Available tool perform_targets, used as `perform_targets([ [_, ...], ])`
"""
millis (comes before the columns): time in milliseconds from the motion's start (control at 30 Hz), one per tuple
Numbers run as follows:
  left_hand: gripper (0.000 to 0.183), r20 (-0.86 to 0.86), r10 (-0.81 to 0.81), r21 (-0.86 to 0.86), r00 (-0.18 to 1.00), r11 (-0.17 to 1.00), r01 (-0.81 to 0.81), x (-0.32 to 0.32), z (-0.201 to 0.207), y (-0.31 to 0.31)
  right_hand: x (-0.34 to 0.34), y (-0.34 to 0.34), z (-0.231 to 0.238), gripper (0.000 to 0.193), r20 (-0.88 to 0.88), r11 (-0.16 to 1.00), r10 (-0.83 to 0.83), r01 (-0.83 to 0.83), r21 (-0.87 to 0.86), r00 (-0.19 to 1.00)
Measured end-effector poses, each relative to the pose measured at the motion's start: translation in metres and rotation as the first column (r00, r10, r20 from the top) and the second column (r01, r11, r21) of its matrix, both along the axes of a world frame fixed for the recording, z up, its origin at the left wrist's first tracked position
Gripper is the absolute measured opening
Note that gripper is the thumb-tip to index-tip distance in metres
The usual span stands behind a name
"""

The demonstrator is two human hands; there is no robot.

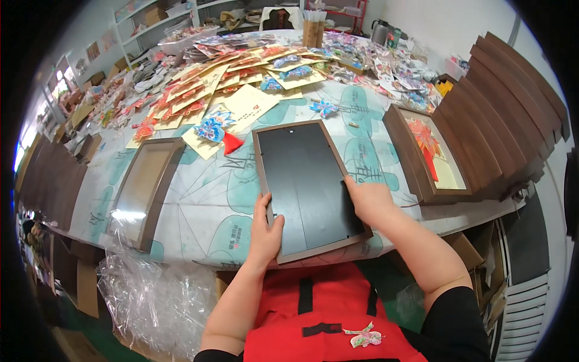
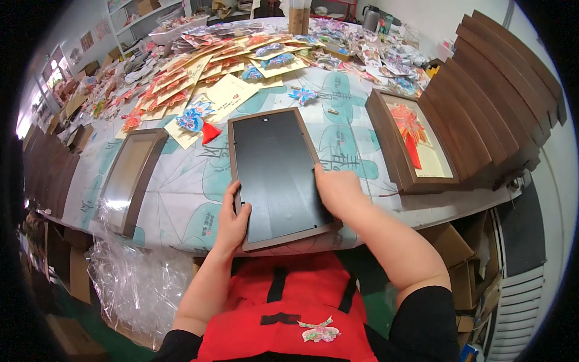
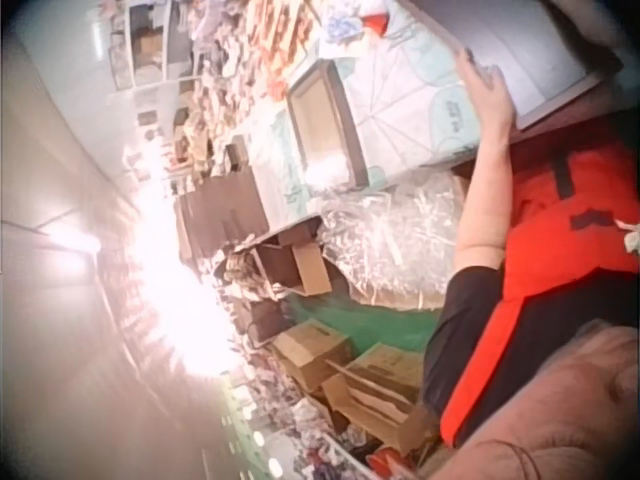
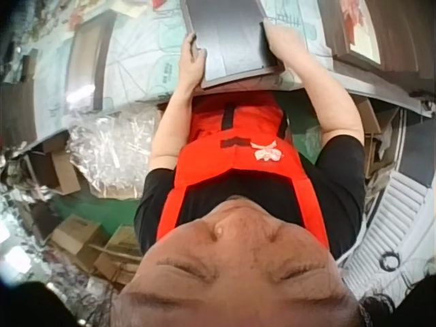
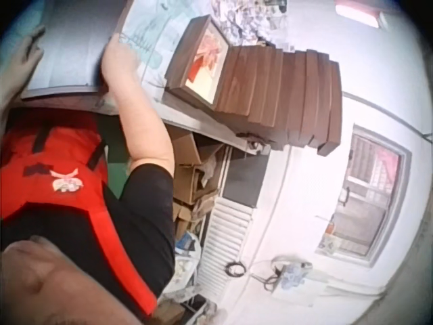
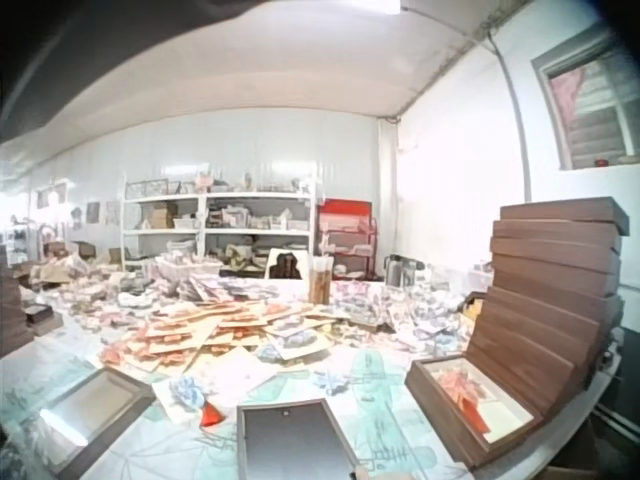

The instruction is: The person assembles decorative frames by inserting a paper cutout into a wooden frame, placing a backing board, and securing the back with a wooden stick. They repeat this process for multiple frames, stacking completed units on the table.

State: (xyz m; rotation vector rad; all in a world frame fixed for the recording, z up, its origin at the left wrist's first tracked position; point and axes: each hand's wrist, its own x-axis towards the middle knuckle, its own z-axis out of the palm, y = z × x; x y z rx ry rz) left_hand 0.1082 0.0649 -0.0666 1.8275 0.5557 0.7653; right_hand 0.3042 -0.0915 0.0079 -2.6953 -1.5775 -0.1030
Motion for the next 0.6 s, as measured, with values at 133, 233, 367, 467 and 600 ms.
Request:
perform_targets([
  [133,0.054,0.040,-0.016,-0.048,0.999,0.999,0.018,0.001,-0.002,0.001,0.029,0.019,0.015,0.028,-0.496,0.940,-0.066,0.220,0.260,0.866],
  [233,0.054,0.023,-0.020,-0.038,1.000,0.999,0.021,0.000,0.000,0.002,0.048,0.043,0.007,0.026,-0.632,0.888,-0.029,0.310,0.340,0.774],
  [367,0.054,0.033,-0.024,-0.055,0.999,0.998,0.026,-0.001,0.004,0.002,0.060,0.067,0.003,0.021,-0.651,0.912,-0.051,0.301,0.278,0.757],
  [467,0.054,0.044,-0.019,-0.057,0.999,0.998,0.021,-0.001,0.004,0.001,0.068,0.075,-0.002,0.019,-0.655,0.923,-0.082,0.305,0.234,0.751],
  [600,0.054,0.023,-0.003,-0.038,1.000,0.999,0.004,-0.002,0.004,0.000,0.068,0.078,-0.003,0.019,-0.639,0.933,-0.111,0.302,0.198,0.761],
])
